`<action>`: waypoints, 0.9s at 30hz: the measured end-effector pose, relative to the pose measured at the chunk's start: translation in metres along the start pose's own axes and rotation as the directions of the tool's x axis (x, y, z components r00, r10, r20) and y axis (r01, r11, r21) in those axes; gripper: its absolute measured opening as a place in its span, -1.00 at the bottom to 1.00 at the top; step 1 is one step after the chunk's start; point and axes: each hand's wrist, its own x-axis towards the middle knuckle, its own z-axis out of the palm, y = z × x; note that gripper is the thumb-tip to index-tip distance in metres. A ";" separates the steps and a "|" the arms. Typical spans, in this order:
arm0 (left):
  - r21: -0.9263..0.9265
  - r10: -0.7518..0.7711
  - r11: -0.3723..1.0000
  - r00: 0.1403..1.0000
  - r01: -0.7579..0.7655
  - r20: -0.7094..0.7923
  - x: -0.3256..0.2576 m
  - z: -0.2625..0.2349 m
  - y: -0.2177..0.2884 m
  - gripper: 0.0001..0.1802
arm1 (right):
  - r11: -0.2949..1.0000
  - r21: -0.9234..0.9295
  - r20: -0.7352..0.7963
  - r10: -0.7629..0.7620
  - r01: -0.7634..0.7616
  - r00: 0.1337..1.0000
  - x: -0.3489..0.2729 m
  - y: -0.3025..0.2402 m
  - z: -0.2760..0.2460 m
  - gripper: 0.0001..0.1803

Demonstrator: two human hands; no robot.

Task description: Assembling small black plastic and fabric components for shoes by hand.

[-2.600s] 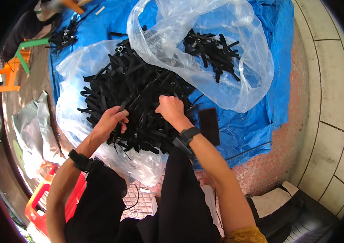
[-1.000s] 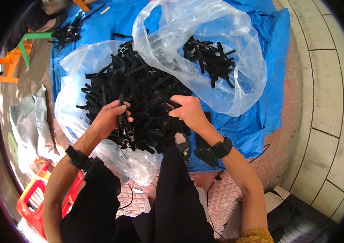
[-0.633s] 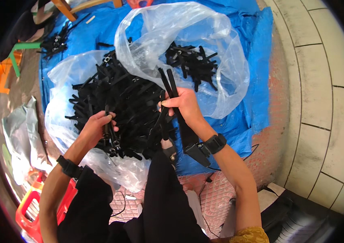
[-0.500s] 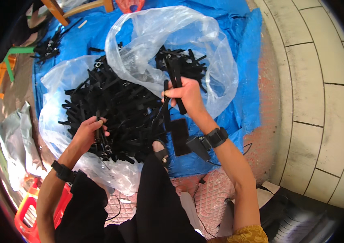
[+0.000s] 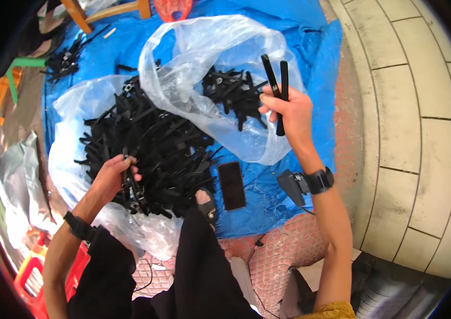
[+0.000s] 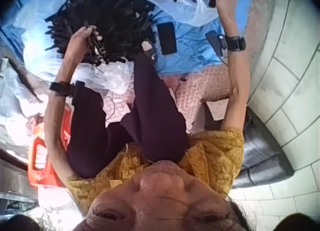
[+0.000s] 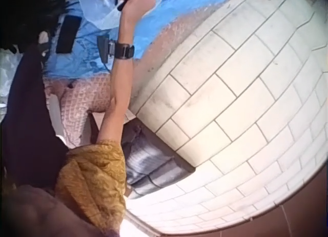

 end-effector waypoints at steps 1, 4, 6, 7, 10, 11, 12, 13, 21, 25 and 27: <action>-0.059 0.019 0.998 0.999 -0.017 0.033 0.007 -0.002 -0.004 -0.82 | 0.998 -0.065 0.035 -0.017 0.019 0.999 -0.003 0.001 0.004 -0.74; -0.089 0.006 0.996 0.999 -0.002 0.045 0.004 0.017 0.007 -0.79 | 0.931 -0.343 0.085 -0.098 0.122 0.991 0.011 0.004 0.008 -0.74; -0.146 0.034 0.989 0.993 -0.017 0.114 0.005 0.026 0.009 -0.79 | 0.430 -0.764 0.219 -0.528 0.481 0.821 0.034 0.012 0.004 -0.62; -0.158 0.035 0.987 0.992 -0.015 0.123 0.006 0.029 0.009 -0.80 | 0.409 -0.761 0.242 -0.543 0.504 0.804 0.034 0.023 0.005 -0.59; -0.185 0.043 0.982 0.993 -0.022 0.109 0.004 0.028 0.005 -0.81 | 0.900 -0.279 0.322 -0.240 0.334 0.916 -0.014 0.041 0.072 -0.52; -0.198 0.065 0.979 0.992 -0.042 0.110 0.003 0.025 0.007 -0.81 | 0.873 -0.108 0.609 -0.321 0.476 0.725 -0.030 0.057 0.097 -0.51; -0.194 0.058 0.980 0.994 -0.038 0.097 0.004 0.020 0.004 -0.81 | 0.995 -0.007 0.637 0.083 -0.102 0.766 -0.059 0.057 0.134 -0.55; -0.212 0.107 0.973 0.991 -0.088 0.081 0.004 0.026 0.004 -0.81 | 0.926 0.063 0.717 0.217 -0.372 0.663 -0.078 0.065 0.150 -0.57; -0.124 0.237 0.964 0.972 -0.235 -0.001 0.008 0.023 0.002 -0.80 | 0.800 -0.023 0.723 0.428 -0.600 0.543 -0.117 0.053 0.166 -0.86; -0.053 0.264 0.961 0.957 -0.271 -0.120 0.012 0.000 0.003 -0.78 | 0.907 -0.013 0.566 0.354 -0.422 0.745 -0.082 0.047 0.125 -0.81; 0.070 0.265 0.964 0.952 -0.257 -0.151 0.016 0.003 0.005 -0.78 | 0.966 -0.071 0.407 0.254 -0.247 0.877 -0.041 0.045 0.075 -0.80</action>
